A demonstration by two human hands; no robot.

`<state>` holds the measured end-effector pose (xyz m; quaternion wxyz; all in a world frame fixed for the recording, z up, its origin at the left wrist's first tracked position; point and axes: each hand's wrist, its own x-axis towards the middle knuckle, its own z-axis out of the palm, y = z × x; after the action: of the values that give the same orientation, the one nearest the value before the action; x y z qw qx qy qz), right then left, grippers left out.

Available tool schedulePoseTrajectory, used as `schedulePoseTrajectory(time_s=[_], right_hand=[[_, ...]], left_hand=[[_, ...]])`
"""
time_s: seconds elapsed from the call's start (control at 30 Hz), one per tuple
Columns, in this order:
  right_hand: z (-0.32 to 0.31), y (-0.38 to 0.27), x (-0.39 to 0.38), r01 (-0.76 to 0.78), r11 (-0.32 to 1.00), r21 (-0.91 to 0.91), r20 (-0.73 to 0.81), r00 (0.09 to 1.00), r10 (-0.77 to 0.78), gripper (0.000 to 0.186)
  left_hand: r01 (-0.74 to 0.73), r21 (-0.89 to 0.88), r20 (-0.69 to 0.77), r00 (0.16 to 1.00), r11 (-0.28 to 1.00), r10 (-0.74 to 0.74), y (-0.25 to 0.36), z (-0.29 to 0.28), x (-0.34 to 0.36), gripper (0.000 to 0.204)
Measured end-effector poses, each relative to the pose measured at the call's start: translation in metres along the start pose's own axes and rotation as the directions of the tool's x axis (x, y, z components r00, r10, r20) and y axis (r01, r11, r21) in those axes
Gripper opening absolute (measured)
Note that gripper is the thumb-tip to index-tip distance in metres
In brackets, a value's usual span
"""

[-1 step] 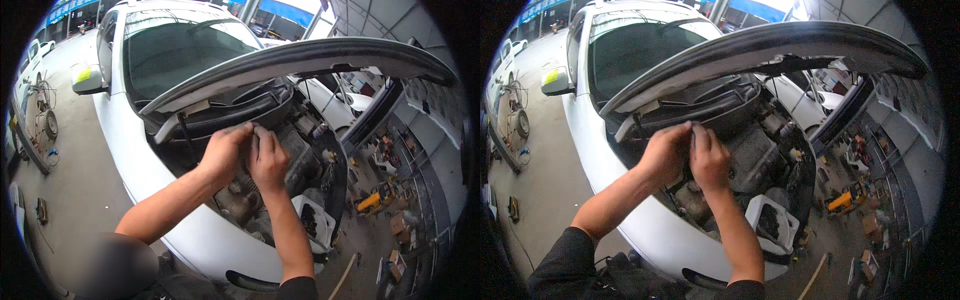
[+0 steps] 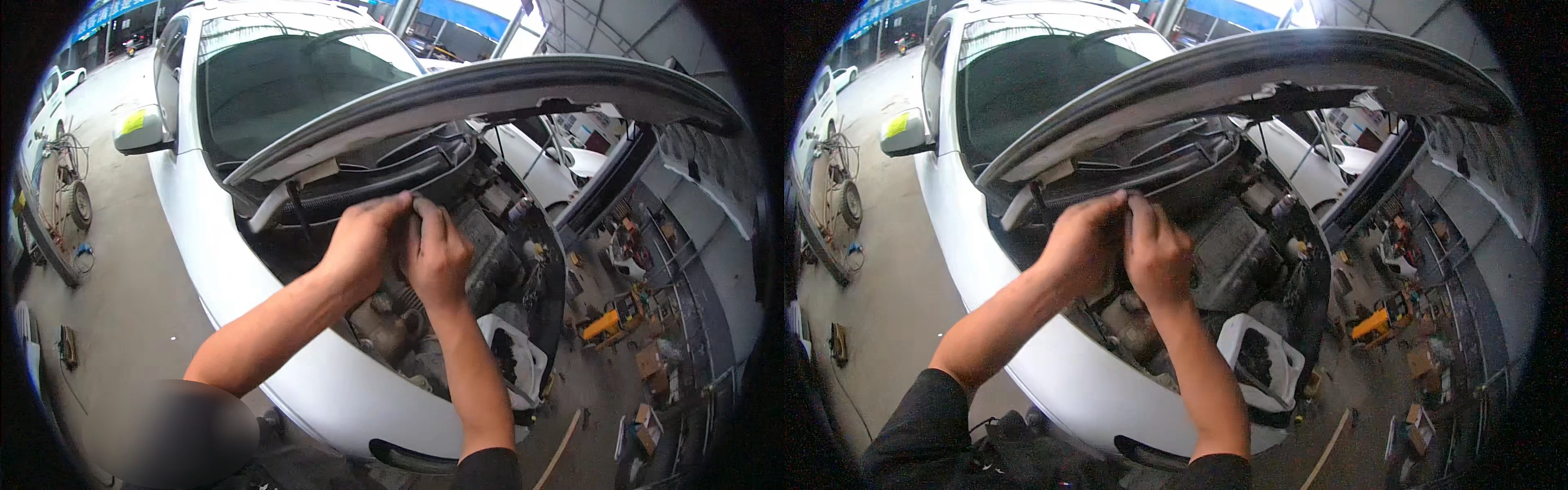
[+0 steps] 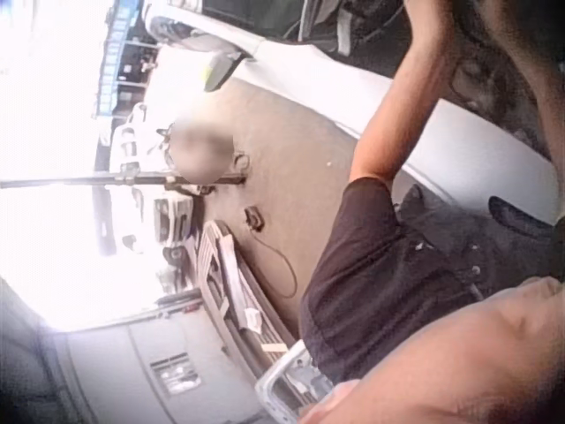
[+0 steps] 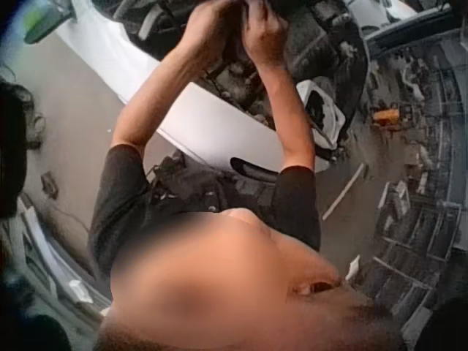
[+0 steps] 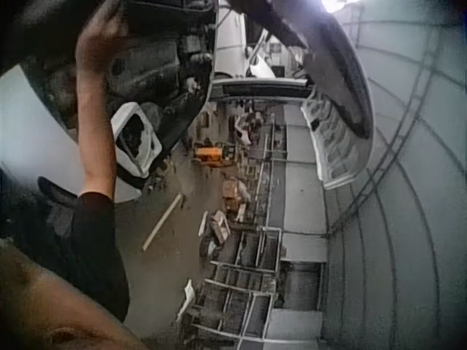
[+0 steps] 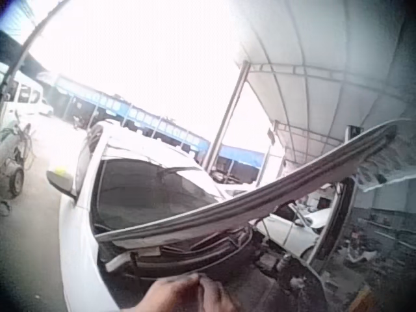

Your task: The person installs a long rubber seal along the inner edge of a white car's open hood. They repeatedly reach into a white plastic container to retrieve small fasteners and press them into place along the seal. The person works along the entire length of the hood edge, securing the seal in place.

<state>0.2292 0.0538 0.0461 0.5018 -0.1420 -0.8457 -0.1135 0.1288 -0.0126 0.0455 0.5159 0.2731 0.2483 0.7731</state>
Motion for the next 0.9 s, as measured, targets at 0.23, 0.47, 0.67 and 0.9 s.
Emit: schedulePoseTrajectory(time_s=[0.23,0.47,0.67,0.9], right_hand=[[-0.019,0.023,0.029,-0.051,0.984,0.171,-0.208,0.974,0.086,0.013],[-0.030,0.034,0.042,-0.018,0.953,0.301,-0.190,0.979,0.079,0.011],[-0.021,0.047,0.042,-0.070,0.883,0.464,-0.207,0.961,0.185,0.013],[0.007,0.056,0.031,-0.053,0.763,0.645,-0.215,0.945,0.247,0.011]], left_hand=[[-0.123,0.007,0.025,0.992,0.992,0.122,0.032,0.015,0.016,0.025],[-0.294,-0.163,0.041,0.952,0.942,0.304,0.060,0.019,0.033,0.024],[-0.209,-0.055,0.072,0.975,0.976,0.213,0.033,-0.010,0.025,0.015],[-0.284,-0.031,-0.152,0.949,0.958,0.276,0.051,-0.053,0.039,0.017]])
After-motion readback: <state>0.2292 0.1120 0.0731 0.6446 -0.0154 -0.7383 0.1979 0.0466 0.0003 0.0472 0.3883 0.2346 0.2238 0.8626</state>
